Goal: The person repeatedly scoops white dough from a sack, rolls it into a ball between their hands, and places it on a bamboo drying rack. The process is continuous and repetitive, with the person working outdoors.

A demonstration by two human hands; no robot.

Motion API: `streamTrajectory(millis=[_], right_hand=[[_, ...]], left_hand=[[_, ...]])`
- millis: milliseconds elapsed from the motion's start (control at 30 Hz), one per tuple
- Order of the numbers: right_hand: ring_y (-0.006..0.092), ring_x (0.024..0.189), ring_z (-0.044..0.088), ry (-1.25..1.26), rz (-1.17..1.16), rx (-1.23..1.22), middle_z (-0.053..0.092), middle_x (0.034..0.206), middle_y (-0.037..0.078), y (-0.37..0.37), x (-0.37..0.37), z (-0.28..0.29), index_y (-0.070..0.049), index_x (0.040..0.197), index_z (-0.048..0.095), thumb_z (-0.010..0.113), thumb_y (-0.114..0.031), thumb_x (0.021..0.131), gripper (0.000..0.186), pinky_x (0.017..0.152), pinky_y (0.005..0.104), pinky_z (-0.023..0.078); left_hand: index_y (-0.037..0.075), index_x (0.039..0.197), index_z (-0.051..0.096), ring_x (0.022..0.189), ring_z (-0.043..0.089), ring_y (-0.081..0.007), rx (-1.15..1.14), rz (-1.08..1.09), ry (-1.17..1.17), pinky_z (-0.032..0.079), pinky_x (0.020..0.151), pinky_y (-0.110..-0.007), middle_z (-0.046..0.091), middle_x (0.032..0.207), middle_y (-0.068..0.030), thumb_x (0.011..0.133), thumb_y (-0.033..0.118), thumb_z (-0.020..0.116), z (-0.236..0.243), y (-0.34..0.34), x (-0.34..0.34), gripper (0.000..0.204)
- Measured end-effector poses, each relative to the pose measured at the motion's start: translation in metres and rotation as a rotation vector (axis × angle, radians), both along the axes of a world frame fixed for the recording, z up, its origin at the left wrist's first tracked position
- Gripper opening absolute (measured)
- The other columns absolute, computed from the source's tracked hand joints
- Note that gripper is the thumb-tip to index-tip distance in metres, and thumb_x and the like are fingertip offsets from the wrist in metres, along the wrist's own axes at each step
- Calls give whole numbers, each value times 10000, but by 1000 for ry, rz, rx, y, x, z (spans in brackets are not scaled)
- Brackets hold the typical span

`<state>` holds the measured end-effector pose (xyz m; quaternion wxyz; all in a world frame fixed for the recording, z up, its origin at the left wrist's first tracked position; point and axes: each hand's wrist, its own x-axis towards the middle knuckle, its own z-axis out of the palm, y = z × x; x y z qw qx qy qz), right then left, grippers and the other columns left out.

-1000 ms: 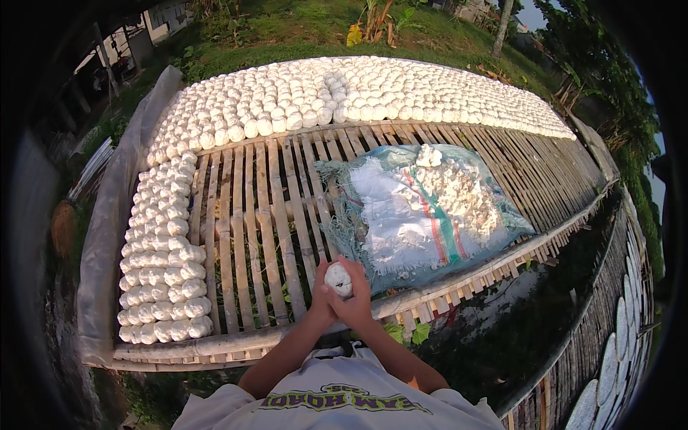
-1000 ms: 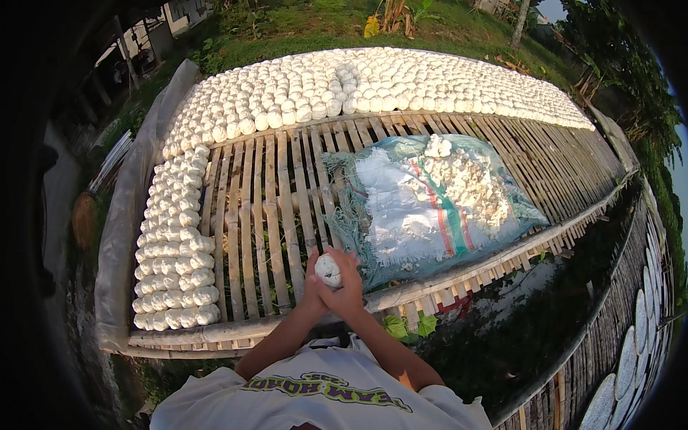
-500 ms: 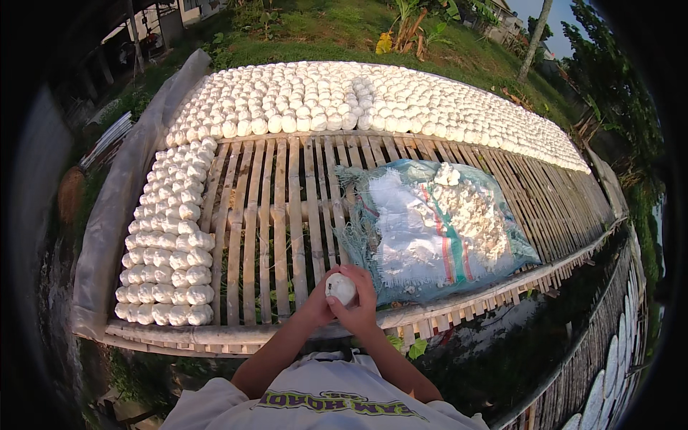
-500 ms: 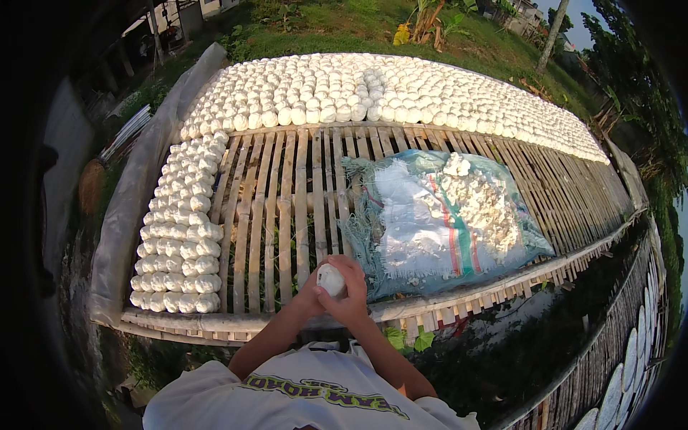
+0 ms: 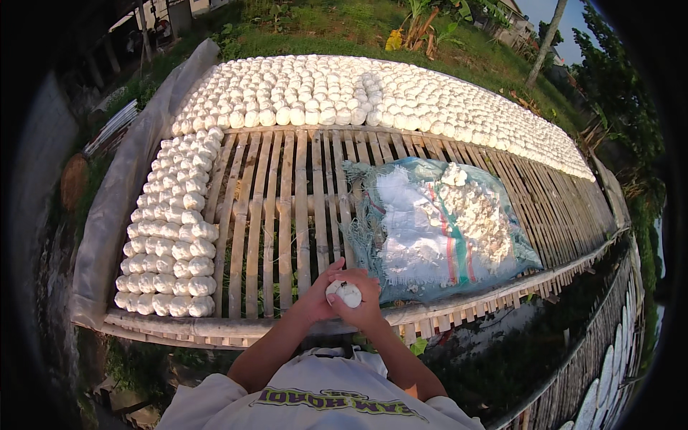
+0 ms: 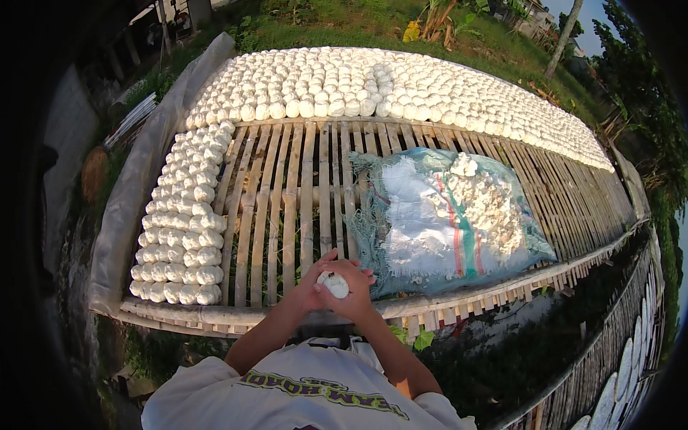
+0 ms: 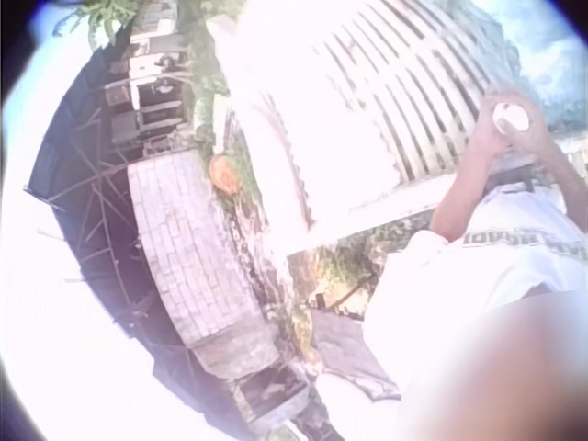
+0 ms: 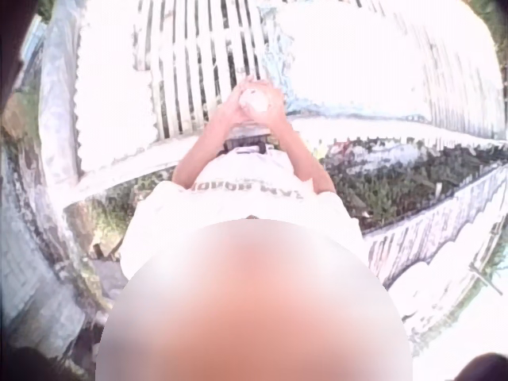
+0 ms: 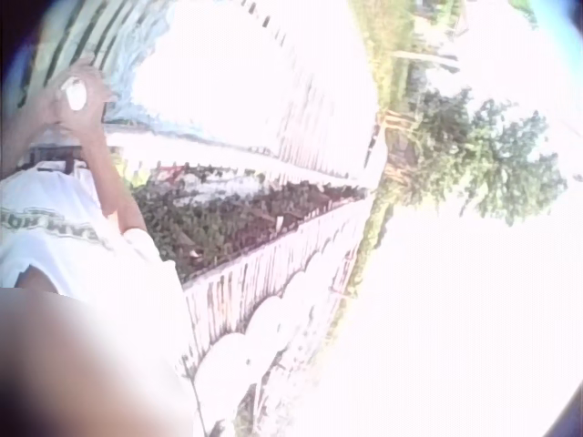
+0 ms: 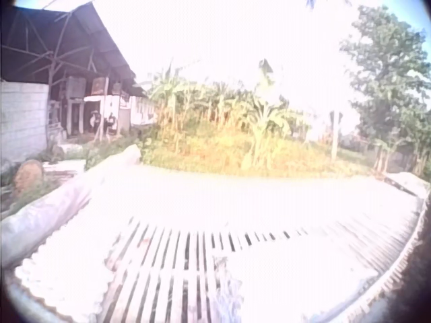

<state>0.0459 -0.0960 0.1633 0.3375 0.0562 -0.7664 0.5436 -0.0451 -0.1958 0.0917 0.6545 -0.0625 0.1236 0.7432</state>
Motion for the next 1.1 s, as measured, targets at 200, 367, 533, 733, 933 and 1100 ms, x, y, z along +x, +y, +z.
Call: streamTrajectory(millis=[200,367,533,733,933,1100], right_hand=[[361,1179,631,-219,-203,-158,651,1271,202,-33,5,6,-43,1315,598,865,-197,827,577,1031,459,507],[207,1074,694,-97,-139,-26,733,1144,107,-29,8,24,-43,1158,714,842,-130,850,344,933,357,559],[189,1102,680,-407,-189,-561,707,1198,125,-40,-13,21,-30,1255,655,837,-161,901,419,941,342,562],[333,1095,676,-72,-79,32,680,1207,166,-49,-18,11,-38,1261,673,887,-165,770,550,944,432,544],[387,1233,588,-312,18,202,573,1392,237,-48,-42,4,-33,1395,596,888,-219,784,702,1003,463,514],[332,1356,508,-544,90,-304,432,1526,226,-85,-39,-17,-13,1591,310,807,-260,937,858,1101,462,472]], left_hand=[[32,1275,605,1243,665,-390,-282,556,171,554,1069,-488,693,1289,-189,1087,397,380,11,3,22,469],[30,1320,592,1261,644,-346,-299,176,198,549,1056,-494,688,1292,-178,1081,406,349,46,-29,3,508],[47,1257,632,1182,660,-294,-375,657,188,548,1015,-479,697,1211,-136,1064,420,385,47,-20,27,487],[104,1227,613,1039,707,-221,-173,365,160,590,900,-427,697,1115,-70,1089,383,444,39,-49,-1,354],[150,1297,600,1131,649,-266,-309,489,321,550,969,-456,667,1193,-87,1074,592,413,11,-60,-1,530],[98,1206,550,939,700,-234,-465,884,175,580,832,-405,679,1077,-96,1106,397,411,3,-78,-8,345]])
